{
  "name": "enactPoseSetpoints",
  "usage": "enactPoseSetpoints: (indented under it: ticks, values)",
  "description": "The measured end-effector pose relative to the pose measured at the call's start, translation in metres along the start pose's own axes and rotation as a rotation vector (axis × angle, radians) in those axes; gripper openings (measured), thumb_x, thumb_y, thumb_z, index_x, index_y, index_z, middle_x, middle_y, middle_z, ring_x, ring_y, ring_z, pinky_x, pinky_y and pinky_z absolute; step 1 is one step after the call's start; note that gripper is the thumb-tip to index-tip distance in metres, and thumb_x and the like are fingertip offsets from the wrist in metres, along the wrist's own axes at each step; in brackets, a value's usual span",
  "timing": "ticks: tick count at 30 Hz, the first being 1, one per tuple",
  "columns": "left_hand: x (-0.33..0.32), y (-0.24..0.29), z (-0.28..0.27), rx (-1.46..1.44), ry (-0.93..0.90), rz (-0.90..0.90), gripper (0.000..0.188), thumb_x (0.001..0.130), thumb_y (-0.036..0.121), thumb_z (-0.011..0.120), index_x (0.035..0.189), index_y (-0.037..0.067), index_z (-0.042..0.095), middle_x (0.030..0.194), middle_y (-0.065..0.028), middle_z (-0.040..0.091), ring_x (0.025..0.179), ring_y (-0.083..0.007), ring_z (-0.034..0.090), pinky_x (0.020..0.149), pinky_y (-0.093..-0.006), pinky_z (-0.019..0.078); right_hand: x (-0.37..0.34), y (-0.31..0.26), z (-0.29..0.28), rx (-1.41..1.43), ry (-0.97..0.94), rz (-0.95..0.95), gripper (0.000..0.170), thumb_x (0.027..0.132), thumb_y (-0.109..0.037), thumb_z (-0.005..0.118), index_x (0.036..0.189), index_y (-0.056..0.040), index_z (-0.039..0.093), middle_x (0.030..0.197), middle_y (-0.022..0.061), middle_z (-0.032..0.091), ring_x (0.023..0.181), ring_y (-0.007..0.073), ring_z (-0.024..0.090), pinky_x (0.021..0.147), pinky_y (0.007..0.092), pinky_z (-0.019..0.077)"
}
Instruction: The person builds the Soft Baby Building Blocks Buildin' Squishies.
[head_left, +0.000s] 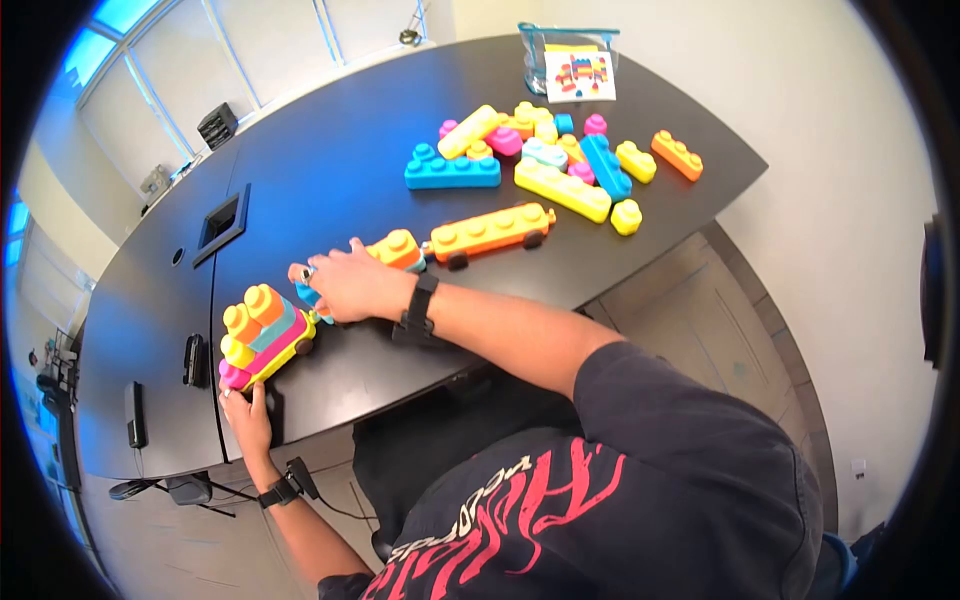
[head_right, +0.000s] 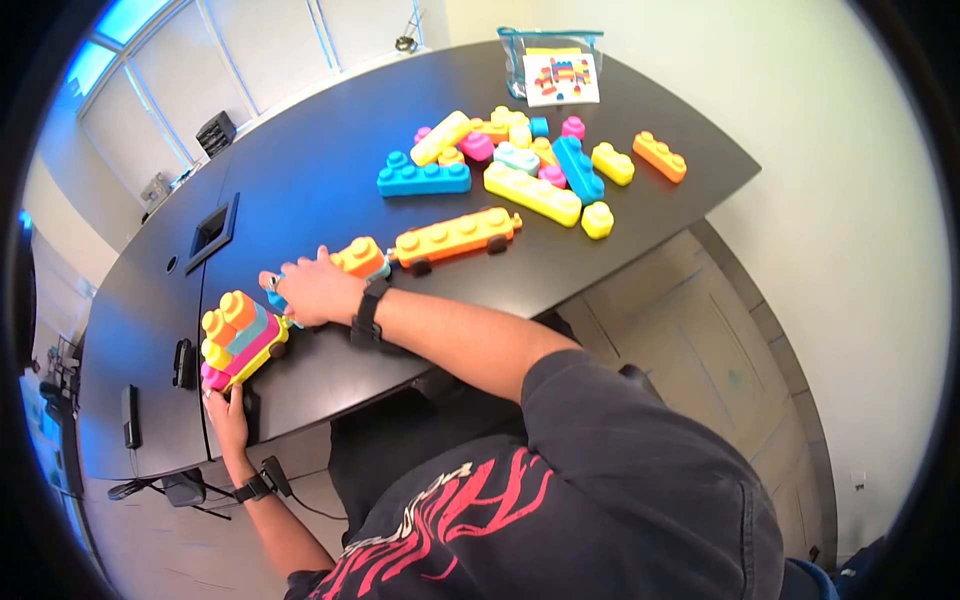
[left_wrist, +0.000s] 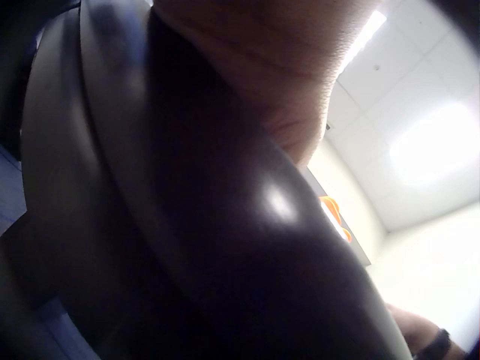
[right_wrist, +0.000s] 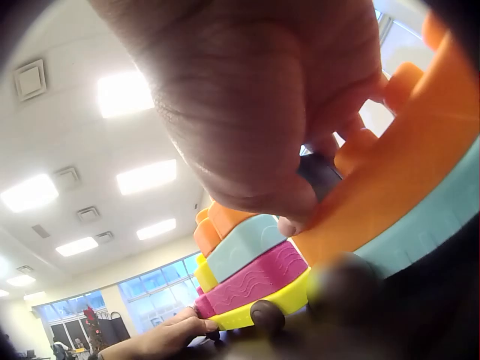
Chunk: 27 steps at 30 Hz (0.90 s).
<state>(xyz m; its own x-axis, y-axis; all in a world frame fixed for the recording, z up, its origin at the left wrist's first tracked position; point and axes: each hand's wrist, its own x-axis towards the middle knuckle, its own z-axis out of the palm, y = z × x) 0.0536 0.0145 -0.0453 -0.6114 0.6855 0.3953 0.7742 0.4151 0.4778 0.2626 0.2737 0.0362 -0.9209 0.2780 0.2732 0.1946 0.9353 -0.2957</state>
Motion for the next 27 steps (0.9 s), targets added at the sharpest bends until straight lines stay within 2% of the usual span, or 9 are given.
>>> enactPoseSetpoints:
  ticks: [4,9,10,12,13,14,20,24,27]
  values:
    - [0.003,-0.018,0.009,0.031,0.065,-0.044,0.038,0.096,0.022,0.063,0.121,-0.005,0.058,0.123,-0.0235,0.057,0.117,-0.0408,0.049,0.102,-0.0471,0.0372,0.001,0.007,0.013,-0.005,0.036,-0.001,0.065,0.09,-0.032,0.07,0.147,-0.0189,0.041,0.137,0.0216,0.057,0.122,0.0399,0.058,0.098,0.0739,0.0355]
    - [0.005,-0.036,0.014,0.106,0.136,0.061,0.051,0.095,0.024,0.063,0.134,-0.005,0.047,0.137,-0.0226,0.046,0.125,-0.0428,0.043,0.108,-0.0495,0.0329,-0.019,0.013,-0.013,-0.049,0.249,-0.14,0.085,0.091,-0.052,0.065,0.16,-0.026,0.023,0.148,0.0249,0.047,0.138,0.0419,0.045,0.108,0.0736,0.0266]
    - [0.004,-0.032,0.012,0.119,0.132,0.061,0.05,0.095,0.025,0.063,0.133,-0.005,0.047,0.133,-0.0237,0.047,0.123,-0.0435,0.044,0.107,-0.0504,0.0337,-0.023,0.02,-0.026,0.0,0.306,-0.123,0.082,0.09,-0.057,0.063,0.158,-0.0239,0.03,0.143,0.0232,0.053,0.132,0.0394,0.052,0.107,0.0678,0.0328]
    - [0.004,-0.032,0.011,0.141,0.142,0.082,0.048,0.095,0.024,0.063,0.13,-0.006,0.049,0.129,-0.0245,0.048,0.12,-0.0436,0.045,0.105,-0.0506,0.0349,-0.039,0.039,-0.075,-0.006,0.285,-0.005,0.064,0.092,-0.052,0.063,0.144,-0.0173,0.051,0.121,0.0158,0.068,0.11,0.0333,0.066,0.092,0.0493,0.0511]
    - [0.003,-0.031,0.01,0.131,0.141,0.104,0.045,0.095,0.023,0.064,0.126,-0.006,0.051,0.125,-0.0249,0.048,0.118,-0.0437,0.046,0.104,-0.05,0.0361,-0.053,0.052,-0.096,0.143,0.28,0.099,0.056,0.094,-0.049,0.062,0.137,-0.0148,0.057,0.118,0.0161,0.069,0.109,0.0337,0.066,0.087,0.046,0.0537]
    - [0.002,-0.025,0.009,0.135,0.15,0.093,0.041,0.094,0.021,0.065,0.122,-0.006,0.053,0.123,-0.0238,0.049,0.117,-0.0429,0.047,0.103,-0.049,0.0367,-0.048,0.084,-0.103,-0.028,0.28,0.195,0.05,0.095,-0.046,0.062,0.133,-0.0144,0.06,0.115,0.0161,0.069,0.109,0.0329,0.066,0.09,0.0435,0.0533]
    - [0.0,-0.011,0.007,0.083,0.146,0.035,0.039,0.092,0.018,0.066,0.119,-0.005,0.053,0.119,-0.0219,0.049,0.115,-0.0418,0.048,0.101,-0.0489,0.0376,-0.045,0.259,-0.143,-0.666,0.13,0.273,0.046,0.093,-0.011,0.057,0.138,-0.0218,0.056,0.122,0.0095,0.062,0.12,0.0282,0.059,0.096,0.0504,0.0523]
    - [-0.003,0.0,0.005,0.063,0.161,0.023,0.041,0.089,0.015,0.067,0.12,-0.006,0.052,0.117,-0.0223,0.049,0.114,-0.0427,0.048,0.101,-0.0491,0.0379,-0.027,0.312,-0.129,-0.806,-0.124,0.322,0.046,0.095,-0.016,0.057,0.14,-0.0255,0.053,0.128,0.0069,0.06,0.126,0.0272,0.057,0.097,0.0599,0.0478]
    - [-0.005,-0.007,0.007,0.097,0.2,0.106,0.039,0.087,0.015,0.069,0.118,-0.004,0.055,0.117,-0.0223,0.05,0.116,-0.0426,0.047,0.102,-0.0492,0.0377,-0.018,0.32,-0.135,-0.867,-0.132,0.225,0.046,0.092,-0.017,0.061,0.138,-0.0194,0.056,0.124,0.0107,0.062,0.12,0.0289,0.061,0.095,0.0525,0.0522]
